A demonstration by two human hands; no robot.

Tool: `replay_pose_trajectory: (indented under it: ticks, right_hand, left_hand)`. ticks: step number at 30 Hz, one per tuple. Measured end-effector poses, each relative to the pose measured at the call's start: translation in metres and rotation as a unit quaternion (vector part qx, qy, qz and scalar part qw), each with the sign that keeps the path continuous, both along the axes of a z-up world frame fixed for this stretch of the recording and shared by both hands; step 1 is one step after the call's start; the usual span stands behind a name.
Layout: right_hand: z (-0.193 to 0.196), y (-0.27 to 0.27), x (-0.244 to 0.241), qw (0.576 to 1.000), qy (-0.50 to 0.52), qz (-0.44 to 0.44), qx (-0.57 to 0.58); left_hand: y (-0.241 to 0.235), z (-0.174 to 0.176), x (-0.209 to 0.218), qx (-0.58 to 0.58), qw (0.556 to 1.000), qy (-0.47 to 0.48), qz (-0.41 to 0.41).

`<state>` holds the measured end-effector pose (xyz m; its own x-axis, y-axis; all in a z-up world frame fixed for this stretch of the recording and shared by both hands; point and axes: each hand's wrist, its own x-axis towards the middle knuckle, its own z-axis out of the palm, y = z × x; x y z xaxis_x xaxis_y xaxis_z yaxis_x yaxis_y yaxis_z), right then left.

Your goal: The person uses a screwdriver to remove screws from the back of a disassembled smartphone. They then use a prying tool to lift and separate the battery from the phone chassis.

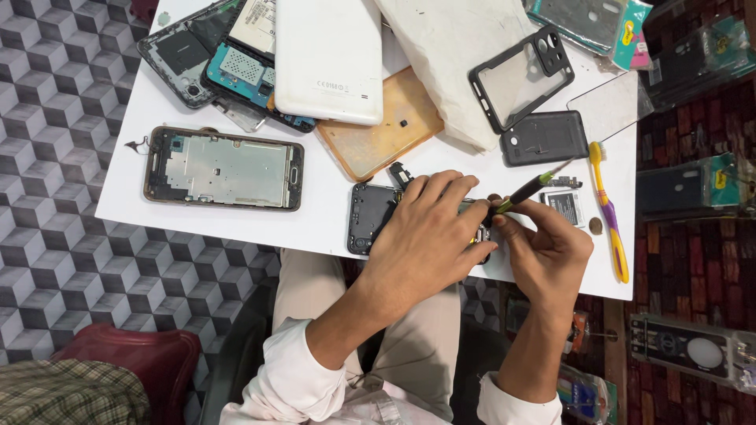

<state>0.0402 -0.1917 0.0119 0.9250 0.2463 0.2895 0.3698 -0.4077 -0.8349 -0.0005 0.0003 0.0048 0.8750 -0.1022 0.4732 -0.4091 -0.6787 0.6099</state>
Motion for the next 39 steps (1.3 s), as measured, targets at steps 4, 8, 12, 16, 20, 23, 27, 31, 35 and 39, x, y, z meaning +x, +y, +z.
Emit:
replay_pose_trajectory:
  ticks: [4, 8, 12, 16, 20, 23, 27, 31, 35, 39]
  right_hand:
    - [0.007, 0.007, -0.002, 0.999, -0.015, 0.000, -0.035]
    - [0.016, 0.015, -0.004, 0.997, -0.042, 0.004, -0.071]
    - [0.023, 0.018, -0.006, 0.985, -0.100, 0.016, -0.143]
    - [0.016, 0.011, -0.005, 0.983, -0.098, 0.003, -0.153]
    - [0.003, 0.001, 0.002, 0.998, -0.015, 0.019, 0.056]
    - [-0.003, -0.008, 0.004, 0.991, 0.028, -0.028, 0.129]
    - [-0.004, -0.008, 0.005, 0.993, 0.023, -0.021, 0.117]
    - [-0.001, -0.005, 0.005, 0.995, 0.031, 0.007, 0.095]
    - [0.001, -0.002, 0.005, 0.994, 0.043, 0.009, 0.099]
    - [0.001, 0.000, 0.003, 0.998, 0.031, 0.002, 0.062]
  left_hand:
    - [0.000, -0.001, 0.001, 0.002, 1.000, 0.000, -0.002]
    - [-0.001, -0.002, 0.001, 0.002, 1.000, 0.006, -0.004]
    - [-0.001, -0.001, 0.001, 0.004, 1.000, -0.004, 0.005]
    - [0.000, 0.000, 0.000, 0.007, 1.000, -0.006, 0.007]
    - [0.000, 0.001, 0.000, -0.012, 1.000, 0.012, -0.011]
    - [-0.001, 0.001, 0.000, -0.023, 1.000, 0.009, -0.012]
    - [-0.001, 0.002, -0.001, -0.031, 0.999, 0.001, -0.006]
    - [-0.003, 0.001, -0.002, -0.031, 1.000, -0.002, -0.003]
    - [-0.004, 0.001, -0.002, -0.036, 0.999, 0.001, -0.004]
    - [-0.005, 0.001, -0.002, -0.034, 0.999, 0.003, -0.005]
